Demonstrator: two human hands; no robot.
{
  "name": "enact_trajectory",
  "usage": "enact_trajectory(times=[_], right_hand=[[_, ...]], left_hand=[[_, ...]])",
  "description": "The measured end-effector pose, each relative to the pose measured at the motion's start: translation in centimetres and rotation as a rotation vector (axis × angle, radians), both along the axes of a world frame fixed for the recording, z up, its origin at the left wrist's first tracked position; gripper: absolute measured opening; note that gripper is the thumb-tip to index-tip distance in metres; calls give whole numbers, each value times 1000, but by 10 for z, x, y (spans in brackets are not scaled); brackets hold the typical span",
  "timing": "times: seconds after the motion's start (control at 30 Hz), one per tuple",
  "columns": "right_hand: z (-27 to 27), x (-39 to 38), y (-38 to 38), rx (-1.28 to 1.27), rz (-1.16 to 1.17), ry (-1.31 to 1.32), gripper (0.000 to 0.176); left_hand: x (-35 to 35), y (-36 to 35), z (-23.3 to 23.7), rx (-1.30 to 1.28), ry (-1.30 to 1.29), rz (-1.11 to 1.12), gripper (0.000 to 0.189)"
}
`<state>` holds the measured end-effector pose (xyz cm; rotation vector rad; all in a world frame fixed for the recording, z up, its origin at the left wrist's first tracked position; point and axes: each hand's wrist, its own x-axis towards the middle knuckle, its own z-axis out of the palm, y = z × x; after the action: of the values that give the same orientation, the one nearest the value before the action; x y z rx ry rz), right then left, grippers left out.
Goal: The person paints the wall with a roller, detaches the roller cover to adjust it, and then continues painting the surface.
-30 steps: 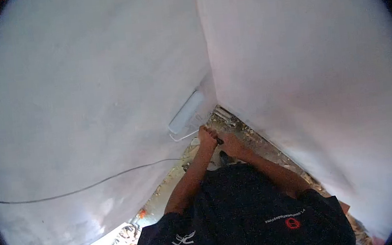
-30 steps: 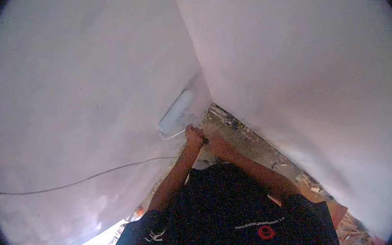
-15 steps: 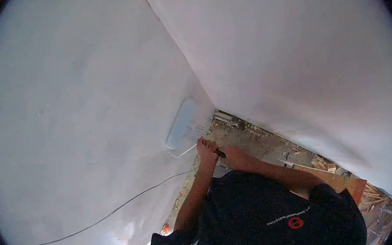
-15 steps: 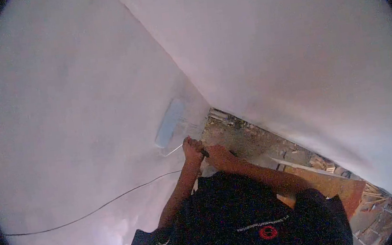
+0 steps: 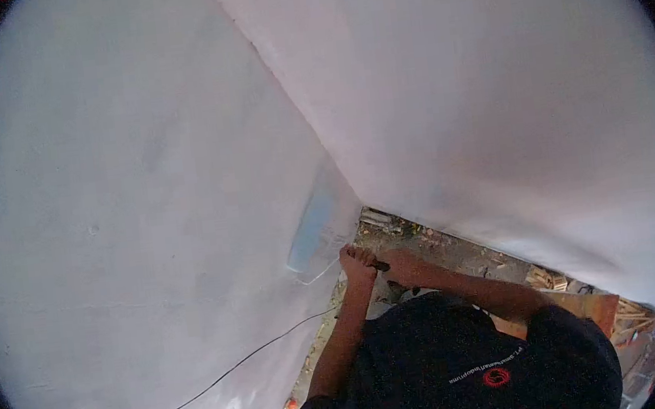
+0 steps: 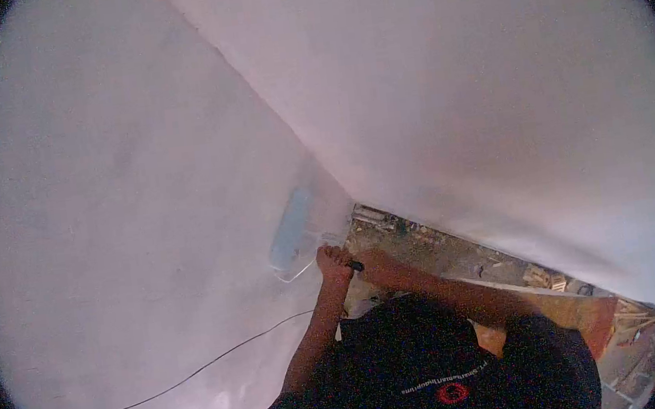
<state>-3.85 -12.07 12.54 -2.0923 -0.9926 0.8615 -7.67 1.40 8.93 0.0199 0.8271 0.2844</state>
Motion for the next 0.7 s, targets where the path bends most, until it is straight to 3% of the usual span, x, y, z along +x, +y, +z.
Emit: enact_trajectory(times=[0.1,0.17,0.23,0.33,0.4,0.53,0.63,0.7], right_hand=[[-48,-13,2,102,1,-109,27],[-31,-13,0,86,5,-113,27],[35,-12,2,-39,61,-22,25],[-59,-9,-5,114,-46,-118,24],[-37,-15,-9,60,-52,-42,26],[6,-11,-16,170,-59,-192,32],[31,21,-29,-108,-59,-72,33],[44,49,-28,-23,-41,-103,32]], left_hand=[[-5,7,-27,-61,-23,-5,36],[-16,9,-20,-96,-142,-52,38],[-14,11,-15,-63,-130,-83,39],[-12,1,-39,8,40,-81,39],[4,-6,-63,31,214,-46,36],[-9,-9,-17,6,76,-52,28],[22,-21,29,-40,-17,0,25],[49,-26,32,-35,-48,2,26]])
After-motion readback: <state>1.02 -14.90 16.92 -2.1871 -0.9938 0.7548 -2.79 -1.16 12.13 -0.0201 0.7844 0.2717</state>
